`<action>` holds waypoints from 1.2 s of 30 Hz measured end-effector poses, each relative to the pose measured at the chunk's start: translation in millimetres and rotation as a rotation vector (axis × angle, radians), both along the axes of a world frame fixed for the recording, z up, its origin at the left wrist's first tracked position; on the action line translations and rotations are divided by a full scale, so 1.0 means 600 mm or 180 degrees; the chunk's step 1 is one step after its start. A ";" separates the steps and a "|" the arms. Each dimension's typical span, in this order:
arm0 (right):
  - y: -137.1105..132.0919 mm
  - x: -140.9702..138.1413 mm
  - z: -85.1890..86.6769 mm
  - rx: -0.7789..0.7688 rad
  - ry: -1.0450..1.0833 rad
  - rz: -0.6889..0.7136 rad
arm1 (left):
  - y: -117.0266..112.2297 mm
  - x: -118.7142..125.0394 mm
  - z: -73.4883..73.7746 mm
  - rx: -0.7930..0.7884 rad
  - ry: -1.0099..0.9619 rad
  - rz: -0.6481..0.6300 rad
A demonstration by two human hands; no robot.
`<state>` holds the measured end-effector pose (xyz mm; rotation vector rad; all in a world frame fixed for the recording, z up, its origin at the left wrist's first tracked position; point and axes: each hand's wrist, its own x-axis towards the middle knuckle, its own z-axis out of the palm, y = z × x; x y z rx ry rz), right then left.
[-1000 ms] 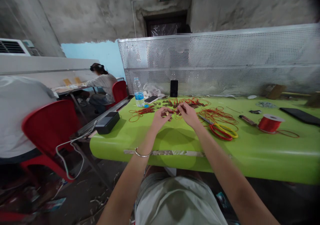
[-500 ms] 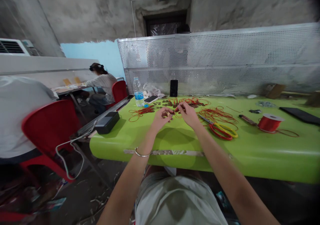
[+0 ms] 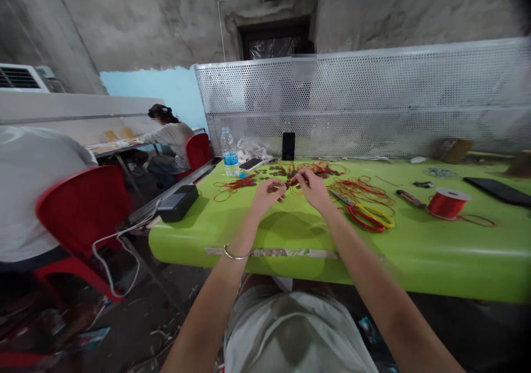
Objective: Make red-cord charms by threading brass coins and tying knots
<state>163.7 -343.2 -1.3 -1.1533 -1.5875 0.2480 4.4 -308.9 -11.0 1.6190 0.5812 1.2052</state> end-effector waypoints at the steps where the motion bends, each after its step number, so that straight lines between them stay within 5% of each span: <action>1: 0.000 0.000 0.000 0.0012 -0.0043 -0.0016 | 0.001 0.001 0.000 -0.0032 -0.0012 0.0015; 24: 0.002 0.000 -0.005 0.0047 -0.0103 0.0119 | 0.015 -0.001 -0.013 0.0231 0.0136 -0.0317; 36: 0.003 -0.003 -0.007 0.0027 -0.0159 0.0148 | 0.019 0.001 -0.014 0.0677 0.0401 0.0220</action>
